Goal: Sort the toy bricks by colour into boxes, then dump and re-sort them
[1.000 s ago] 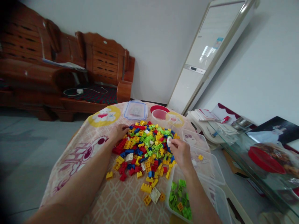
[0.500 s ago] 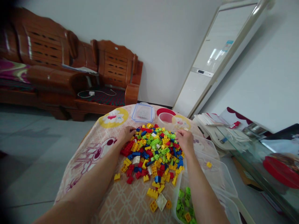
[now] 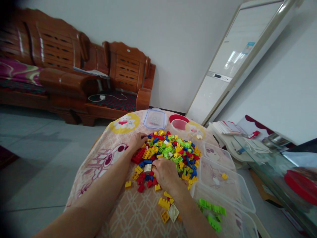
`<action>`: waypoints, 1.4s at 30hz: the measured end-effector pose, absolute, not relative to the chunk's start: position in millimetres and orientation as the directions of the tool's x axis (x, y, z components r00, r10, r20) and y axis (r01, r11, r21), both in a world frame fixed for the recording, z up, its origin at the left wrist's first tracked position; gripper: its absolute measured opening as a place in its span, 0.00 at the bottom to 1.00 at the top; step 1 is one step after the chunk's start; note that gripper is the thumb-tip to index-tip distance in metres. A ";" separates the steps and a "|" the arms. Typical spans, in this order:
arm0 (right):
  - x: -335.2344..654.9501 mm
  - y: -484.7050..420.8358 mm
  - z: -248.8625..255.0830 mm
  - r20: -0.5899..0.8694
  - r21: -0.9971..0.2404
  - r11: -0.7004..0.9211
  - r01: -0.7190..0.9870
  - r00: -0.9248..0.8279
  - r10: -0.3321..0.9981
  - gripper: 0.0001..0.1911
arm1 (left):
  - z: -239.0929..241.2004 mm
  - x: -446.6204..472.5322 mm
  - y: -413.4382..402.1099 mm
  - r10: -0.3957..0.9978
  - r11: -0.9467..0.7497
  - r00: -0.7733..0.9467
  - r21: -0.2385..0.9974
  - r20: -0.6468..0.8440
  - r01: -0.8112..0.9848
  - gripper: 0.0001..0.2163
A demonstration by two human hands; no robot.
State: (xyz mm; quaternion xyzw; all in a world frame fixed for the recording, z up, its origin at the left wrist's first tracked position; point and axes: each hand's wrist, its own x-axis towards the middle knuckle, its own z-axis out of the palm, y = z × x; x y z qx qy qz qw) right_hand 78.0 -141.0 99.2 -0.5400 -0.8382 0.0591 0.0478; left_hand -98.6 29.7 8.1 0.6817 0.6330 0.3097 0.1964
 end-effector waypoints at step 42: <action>214.0 -53.7 94.4 0.195 -0.890 -0.085 0.448 0.543 0.817 0.22 | 10.6 -98.8 28.5 0.988 -0.114 0.011 0.670 0.157 0.734 0.13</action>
